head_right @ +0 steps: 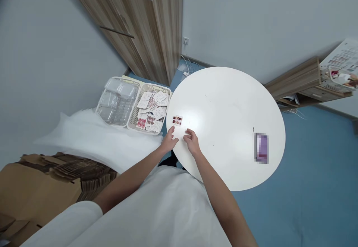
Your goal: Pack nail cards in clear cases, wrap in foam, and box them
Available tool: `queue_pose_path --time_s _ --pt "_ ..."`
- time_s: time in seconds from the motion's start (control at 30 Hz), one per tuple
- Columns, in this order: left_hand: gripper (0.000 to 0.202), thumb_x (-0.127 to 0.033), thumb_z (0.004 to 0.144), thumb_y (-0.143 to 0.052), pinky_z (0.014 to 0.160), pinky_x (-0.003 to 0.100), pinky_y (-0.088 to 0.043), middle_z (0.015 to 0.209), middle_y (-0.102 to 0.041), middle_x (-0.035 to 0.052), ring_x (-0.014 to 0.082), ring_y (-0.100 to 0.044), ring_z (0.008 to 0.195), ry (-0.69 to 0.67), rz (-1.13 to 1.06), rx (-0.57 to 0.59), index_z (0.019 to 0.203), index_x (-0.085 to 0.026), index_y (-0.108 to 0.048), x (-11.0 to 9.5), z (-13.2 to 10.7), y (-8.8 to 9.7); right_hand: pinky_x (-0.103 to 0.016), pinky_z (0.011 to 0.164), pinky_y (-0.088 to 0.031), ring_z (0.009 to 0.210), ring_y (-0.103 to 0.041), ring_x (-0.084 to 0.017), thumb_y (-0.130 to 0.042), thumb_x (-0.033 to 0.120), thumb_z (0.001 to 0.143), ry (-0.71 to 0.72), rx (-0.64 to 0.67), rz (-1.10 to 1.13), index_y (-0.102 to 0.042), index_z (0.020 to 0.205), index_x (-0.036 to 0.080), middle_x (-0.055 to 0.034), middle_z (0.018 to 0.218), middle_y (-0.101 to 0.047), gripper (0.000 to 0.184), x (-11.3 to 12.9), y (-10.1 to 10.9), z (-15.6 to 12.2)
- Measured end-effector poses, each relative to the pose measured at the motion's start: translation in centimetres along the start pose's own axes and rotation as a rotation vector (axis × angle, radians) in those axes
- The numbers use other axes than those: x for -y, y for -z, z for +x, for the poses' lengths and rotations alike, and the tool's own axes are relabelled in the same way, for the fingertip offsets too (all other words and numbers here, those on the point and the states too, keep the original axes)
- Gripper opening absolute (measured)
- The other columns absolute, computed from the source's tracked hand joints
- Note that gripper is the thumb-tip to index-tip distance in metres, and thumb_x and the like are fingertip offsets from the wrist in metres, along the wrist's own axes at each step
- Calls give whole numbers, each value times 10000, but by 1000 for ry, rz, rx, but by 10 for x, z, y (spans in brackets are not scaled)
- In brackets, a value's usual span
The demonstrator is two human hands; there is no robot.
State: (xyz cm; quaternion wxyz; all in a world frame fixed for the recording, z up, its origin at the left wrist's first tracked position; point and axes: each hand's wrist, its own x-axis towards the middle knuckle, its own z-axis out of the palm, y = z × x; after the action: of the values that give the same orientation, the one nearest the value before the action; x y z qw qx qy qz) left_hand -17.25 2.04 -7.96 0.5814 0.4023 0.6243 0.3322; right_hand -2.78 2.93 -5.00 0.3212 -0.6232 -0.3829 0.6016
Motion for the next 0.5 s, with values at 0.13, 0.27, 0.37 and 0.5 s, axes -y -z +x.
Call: queue_pose_path --time_s 0.13,0.27,0.37,0.5 --pt "672 -146 672 -532 1012 384 -256 1366 -294 94 233 -265 1255 -7 31 -25 1296 -197 -289 3 -24 -14 -340 774 -446 825 -568 -152 -564 325 653 -35 67 -41 -508 1083 206 -71 1081 -561 450 -4 20 -25" --pt "532 -162 703 -509 972 375 -321 1302 -390 99 221 -347 1206 -19 56 -74 1223 -184 -397 7 -54 -23 -348 736 -455 748 -584 -156 -569 372 656 -40 112 -65 -557 992 190 -69 962 -602 382 -12 38 -44" --pt "448 -175 708 -521 910 367 -386 1233 -465 104 227 -410 1153 27 62 -138 1152 -179 -467 12 -80 -28 -338 706 -462 710 -585 -154 -570 407 654 -42 143 -78 -572 947 186 -67 910 -612 367 -23 47 -53" --pt "360 -217 710 -547 846 351 -431 1160 -533 81 228 -472 1089 73 48 -194 1069 -205 -529 19 -114 -28 -325 674 -465 671 -573 -155 -564 415 656 -29 195 -107 -573 921 179 -61 832 -616 354 -36 48 -59"
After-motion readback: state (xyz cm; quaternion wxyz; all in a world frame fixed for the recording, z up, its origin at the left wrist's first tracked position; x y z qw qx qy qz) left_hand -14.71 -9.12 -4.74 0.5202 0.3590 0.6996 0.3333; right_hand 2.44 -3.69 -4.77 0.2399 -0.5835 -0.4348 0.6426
